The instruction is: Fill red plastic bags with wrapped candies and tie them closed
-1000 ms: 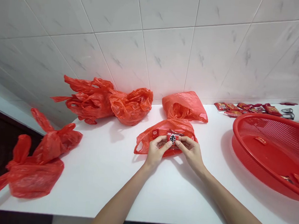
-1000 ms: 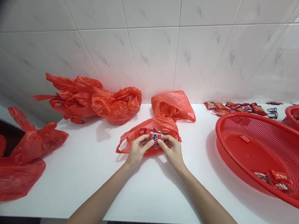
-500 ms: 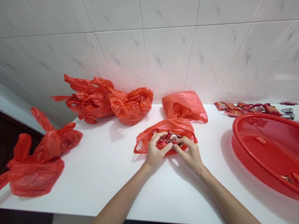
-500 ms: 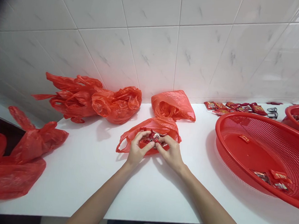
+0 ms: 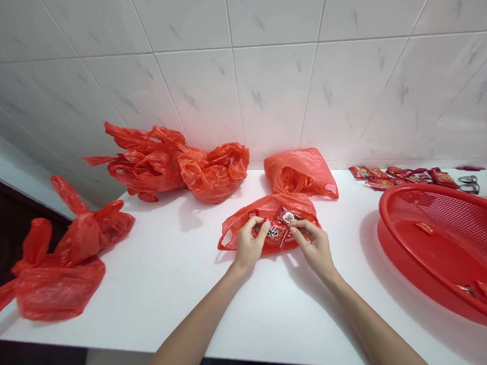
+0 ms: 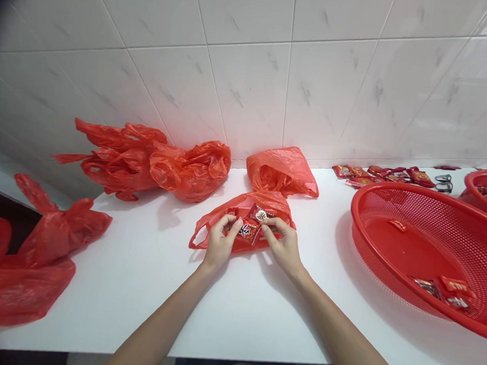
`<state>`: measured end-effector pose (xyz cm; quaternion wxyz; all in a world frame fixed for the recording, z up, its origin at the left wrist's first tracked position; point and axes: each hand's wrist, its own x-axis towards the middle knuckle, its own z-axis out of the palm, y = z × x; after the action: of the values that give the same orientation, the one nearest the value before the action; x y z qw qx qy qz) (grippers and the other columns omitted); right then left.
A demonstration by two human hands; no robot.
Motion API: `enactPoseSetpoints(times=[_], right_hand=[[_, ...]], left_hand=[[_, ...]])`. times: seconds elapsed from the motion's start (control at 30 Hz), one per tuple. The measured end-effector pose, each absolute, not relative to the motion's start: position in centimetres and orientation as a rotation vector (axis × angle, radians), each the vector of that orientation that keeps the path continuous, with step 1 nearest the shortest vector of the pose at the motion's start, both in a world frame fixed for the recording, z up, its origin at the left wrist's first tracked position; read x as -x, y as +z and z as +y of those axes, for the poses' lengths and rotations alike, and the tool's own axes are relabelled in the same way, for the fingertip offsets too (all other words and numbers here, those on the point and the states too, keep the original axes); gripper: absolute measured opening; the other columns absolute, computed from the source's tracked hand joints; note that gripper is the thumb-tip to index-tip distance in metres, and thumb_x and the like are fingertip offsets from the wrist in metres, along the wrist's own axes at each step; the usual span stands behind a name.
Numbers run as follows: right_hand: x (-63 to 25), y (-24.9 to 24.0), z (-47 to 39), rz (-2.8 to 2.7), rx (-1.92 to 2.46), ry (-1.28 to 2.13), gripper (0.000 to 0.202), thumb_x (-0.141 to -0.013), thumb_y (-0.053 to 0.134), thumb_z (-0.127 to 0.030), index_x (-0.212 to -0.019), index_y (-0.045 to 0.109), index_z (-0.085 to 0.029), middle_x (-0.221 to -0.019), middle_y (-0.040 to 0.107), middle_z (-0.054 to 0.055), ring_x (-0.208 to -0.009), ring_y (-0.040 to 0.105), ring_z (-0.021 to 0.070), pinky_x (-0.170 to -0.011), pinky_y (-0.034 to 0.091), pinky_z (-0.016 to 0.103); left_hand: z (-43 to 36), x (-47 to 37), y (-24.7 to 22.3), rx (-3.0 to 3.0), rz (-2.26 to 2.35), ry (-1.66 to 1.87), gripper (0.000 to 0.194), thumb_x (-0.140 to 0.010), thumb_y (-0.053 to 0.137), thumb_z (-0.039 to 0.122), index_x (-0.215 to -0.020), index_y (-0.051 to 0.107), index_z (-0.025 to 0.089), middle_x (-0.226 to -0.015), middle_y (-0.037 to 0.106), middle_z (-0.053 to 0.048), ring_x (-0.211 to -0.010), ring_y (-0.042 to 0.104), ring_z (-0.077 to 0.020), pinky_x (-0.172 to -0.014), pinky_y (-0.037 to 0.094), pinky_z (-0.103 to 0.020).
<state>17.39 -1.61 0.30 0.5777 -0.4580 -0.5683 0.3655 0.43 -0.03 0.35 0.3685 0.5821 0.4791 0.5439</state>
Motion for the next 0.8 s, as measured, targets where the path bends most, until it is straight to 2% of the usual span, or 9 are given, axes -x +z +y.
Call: enactPoseSetpoints(times=[0.17,0.33,0.4,0.5,0.63,0.7,0.8], right_hand=[[-17.6,0.4,-1.4,-1.233,1.099,0.858,0.029,-0.082,0.069,-0.049,-0.085,0.07,-0.02,-0.083,0.072,0.006,-0.074,0.067,0.0213,-0.071,0.055,0.034],[-17.5,0.6,-1.5,-1.225,1.115,0.843,0.028,-0.082,0.068,-0.048,-0.083,0.069,-0.02,-0.081,0.071,0.005,-0.072,0.065,0.0205,-0.069,0.053,0.033],[-17.5,0.5,-1.4,-1.231,1.117,0.844,0.028,-0.082,0.068,-0.049,-0.084,0.068,-0.02,-0.081,0.071,0.006,-0.072,0.065,0.0207,-0.068,0.053,0.033],[-17.5,0.5,-1.4,-1.239,1.123,0.832,0.028,-0.082,0.068,-0.048,-0.083,0.068,-0.02,-0.081,0.072,0.006,-0.072,0.065,0.0208,-0.068,0.053,0.032],[-17.4,0.5,-1.5,-1.261,1.132,0.817,0.025,-0.083,0.066,-0.045,-0.083,0.068,-0.02,-0.081,0.071,0.005,-0.073,0.065,0.0204,-0.07,0.053,0.032],[-17.3,0.6,-1.6,-1.278,1.127,0.814,0.023,-0.084,0.064,-0.043,-0.083,0.068,-0.02,-0.081,0.071,0.005,-0.073,0.066,0.0206,-0.071,0.054,0.033],[-17.2,0.6,-1.7,-1.298,1.12,0.809,0.02,-0.085,0.063,-0.041,-0.083,0.067,-0.021,-0.081,0.071,0.005,-0.073,0.066,0.021,-0.071,0.055,0.034]], left_hand=[[0.7,-0.2,-0.2,-1.271,1.333,1.368,0.026,-0.08,0.069,0.042,-0.075,0.061,0.018,-0.076,0.066,-0.001,-0.066,0.062,-0.0152,-0.061,0.053,-0.026],[1.2,0.0,-0.9,-1.163,1.336,1.399,0.032,-0.081,0.07,0.037,-0.106,0.063,0.018,-0.111,0.071,-0.011,-0.073,0.072,-0.0166,-0.075,0.059,-0.033],[1.4,0.2,-1.1,-1.203,1.367,1.371,0.03,-0.081,0.068,0.029,-0.109,0.063,0.019,-0.118,0.07,-0.012,-0.076,0.073,-0.0169,-0.076,0.059,-0.032],[1.6,0.9,-1.0,-1.359,1.446,1.386,0.027,-0.079,0.062,0.016,-0.106,0.065,0.019,-0.117,0.072,-0.01,-0.088,0.073,-0.0195,-0.082,0.058,-0.034],[1.9,2.0,-0.9,-1.663,1.655,1.315,0.038,-0.075,0.054,0.003,-0.106,0.068,0.019,-0.113,0.074,-0.009,-0.107,0.069,-0.0254,-0.097,0.053,-0.042],[1.9,2.2,-0.9,-1.799,1.735,1.169,0.036,-0.077,0.056,0.004,-0.107,0.069,0.019,-0.11,0.075,-0.011,-0.106,0.07,-0.028,-0.097,0.052,-0.044],[1.8,2.1,-1.2,-1.942,1.815,0.938,0.028,-0.084,0.063,0.019,-0.111,0.07,0.017,-0.105,0.077,-0.014,-0.1,0.071,-0.0312,-0.089,0.054,-0.043]])
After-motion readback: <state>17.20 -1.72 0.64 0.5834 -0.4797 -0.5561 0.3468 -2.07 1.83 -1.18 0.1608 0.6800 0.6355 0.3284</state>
